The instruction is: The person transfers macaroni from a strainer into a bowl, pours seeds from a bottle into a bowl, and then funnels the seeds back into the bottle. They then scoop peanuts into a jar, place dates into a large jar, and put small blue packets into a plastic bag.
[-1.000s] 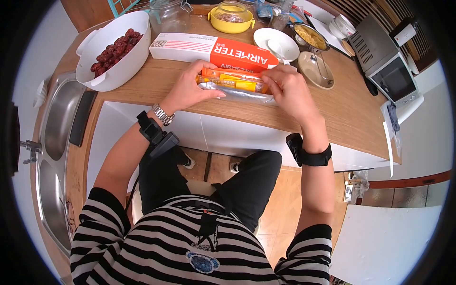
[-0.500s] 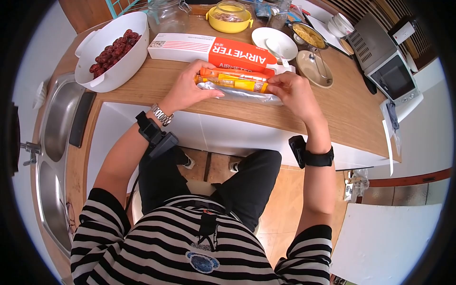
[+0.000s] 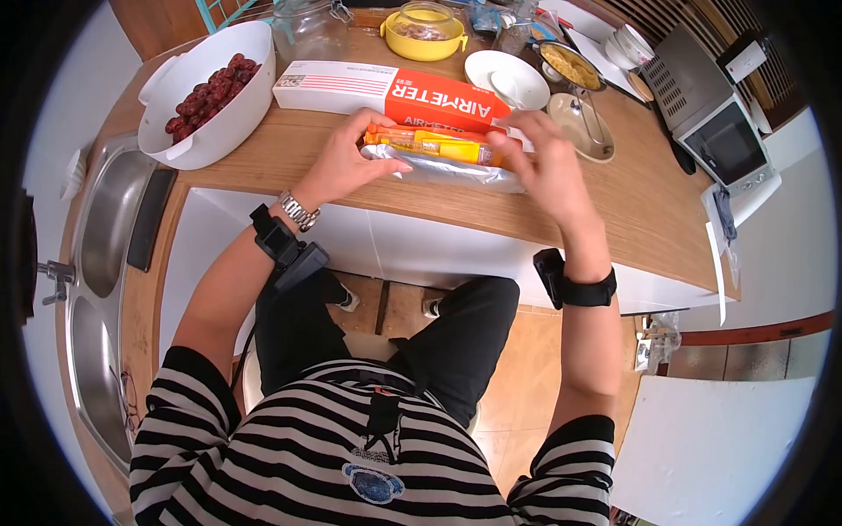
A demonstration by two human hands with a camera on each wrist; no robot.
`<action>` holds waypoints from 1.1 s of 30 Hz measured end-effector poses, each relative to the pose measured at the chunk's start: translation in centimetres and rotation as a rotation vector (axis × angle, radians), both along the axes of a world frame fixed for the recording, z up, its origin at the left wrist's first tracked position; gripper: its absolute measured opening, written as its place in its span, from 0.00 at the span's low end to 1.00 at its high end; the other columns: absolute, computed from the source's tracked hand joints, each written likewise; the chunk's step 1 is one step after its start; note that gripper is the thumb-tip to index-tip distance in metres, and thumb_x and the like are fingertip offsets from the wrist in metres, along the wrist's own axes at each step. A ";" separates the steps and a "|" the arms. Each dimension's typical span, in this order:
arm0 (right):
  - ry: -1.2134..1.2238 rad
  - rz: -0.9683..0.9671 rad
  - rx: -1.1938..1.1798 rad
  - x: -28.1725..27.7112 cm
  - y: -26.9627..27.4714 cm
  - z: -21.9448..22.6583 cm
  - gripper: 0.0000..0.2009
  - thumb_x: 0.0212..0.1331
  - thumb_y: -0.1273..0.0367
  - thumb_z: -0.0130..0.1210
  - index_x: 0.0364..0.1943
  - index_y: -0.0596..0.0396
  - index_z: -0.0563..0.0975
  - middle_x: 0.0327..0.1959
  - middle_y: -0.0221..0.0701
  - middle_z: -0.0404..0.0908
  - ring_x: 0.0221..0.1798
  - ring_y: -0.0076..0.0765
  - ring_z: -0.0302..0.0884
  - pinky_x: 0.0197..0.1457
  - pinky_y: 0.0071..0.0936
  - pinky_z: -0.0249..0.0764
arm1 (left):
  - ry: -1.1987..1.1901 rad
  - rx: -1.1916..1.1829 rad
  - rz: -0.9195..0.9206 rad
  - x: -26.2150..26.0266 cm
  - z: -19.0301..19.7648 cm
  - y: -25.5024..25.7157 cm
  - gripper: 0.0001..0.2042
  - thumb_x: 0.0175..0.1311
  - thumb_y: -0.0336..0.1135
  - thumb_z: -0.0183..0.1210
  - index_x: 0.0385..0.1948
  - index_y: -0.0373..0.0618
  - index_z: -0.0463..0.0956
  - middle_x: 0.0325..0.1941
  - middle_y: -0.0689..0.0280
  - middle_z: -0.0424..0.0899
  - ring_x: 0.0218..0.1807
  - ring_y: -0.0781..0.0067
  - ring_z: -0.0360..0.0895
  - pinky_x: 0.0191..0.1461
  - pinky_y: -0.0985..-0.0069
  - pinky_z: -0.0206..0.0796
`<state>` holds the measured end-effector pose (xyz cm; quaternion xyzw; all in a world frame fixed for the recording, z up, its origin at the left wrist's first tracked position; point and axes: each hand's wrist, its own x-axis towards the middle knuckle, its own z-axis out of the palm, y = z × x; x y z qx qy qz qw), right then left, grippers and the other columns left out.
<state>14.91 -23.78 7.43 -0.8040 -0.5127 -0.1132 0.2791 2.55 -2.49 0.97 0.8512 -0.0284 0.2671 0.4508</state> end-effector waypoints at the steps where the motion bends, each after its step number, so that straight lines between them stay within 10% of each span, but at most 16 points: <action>1: -0.097 0.130 0.088 -0.6 0.7 -0.1 0.17 0.47 0.63 0.54 0.40 0.58 0.72 0.38 0.39 0.73 0.40 0.43 0.70 0.43 0.31 0.67 | 0.018 -0.021 -0.001 -0.1 0.1 0.0 0.23 0.39 0.36 0.66 0.36 0.40 0.65 0.34 0.65 0.72 0.36 0.82 0.68 0.35 0.83 0.64; 7: -0.269 0.171 -0.244 -2.6 2.8 -1.7 0.29 0.45 0.58 0.52 0.54 0.51 0.60 0.46 0.41 0.67 0.48 0.47 0.64 0.49 0.36 0.64 | 0.000 -0.099 -0.034 0.4 -0.5 0.3 0.23 0.37 0.39 0.66 0.33 0.39 0.66 0.34 0.61 0.71 0.34 0.73 0.70 0.33 0.79 0.64; 10: -0.306 0.181 -0.204 -2.6 3.0 -2.1 0.27 0.46 0.55 0.49 0.50 0.53 0.64 0.41 0.41 0.70 0.46 0.44 0.67 0.47 0.35 0.64 | 0.085 -0.132 -0.007 0.2 -0.1 0.0 0.19 0.42 0.32 0.64 0.34 0.39 0.66 0.34 0.67 0.72 0.34 0.84 0.68 0.34 0.84 0.64; 21: -0.313 0.137 -0.191 -1.3 2.9 -2.7 0.29 0.48 0.47 0.44 0.40 0.63 0.67 0.32 0.43 0.72 0.38 0.46 0.70 0.39 0.35 0.68 | -0.099 -0.140 -0.006 -0.3 0.2 -1.9 0.11 0.46 0.30 0.60 0.30 0.37 0.68 0.30 0.63 0.73 0.32 0.79 0.68 0.35 0.82 0.61; 29: -0.298 0.094 -0.279 -1.7 0.6 -2.7 0.25 0.50 0.47 0.40 0.54 0.27 0.57 0.31 0.42 0.71 0.32 0.42 0.73 0.31 0.35 0.71 | -0.065 -0.143 -0.032 0.6 -0.1 -3.0 0.10 0.49 0.30 0.58 0.31 0.37 0.68 0.30 0.66 0.71 0.33 0.80 0.67 0.37 0.83 0.61; 33: -0.345 0.142 -0.167 -1.3 -0.9 -2.8 0.25 0.50 0.47 0.39 0.55 0.25 0.55 0.30 0.42 0.71 0.28 0.43 0.73 0.29 0.35 0.71 | -0.008 -0.135 -0.039 1.1 0.3 -4.1 0.10 0.50 0.31 0.57 0.31 0.38 0.68 0.32 0.67 0.72 0.35 0.81 0.67 0.39 0.83 0.61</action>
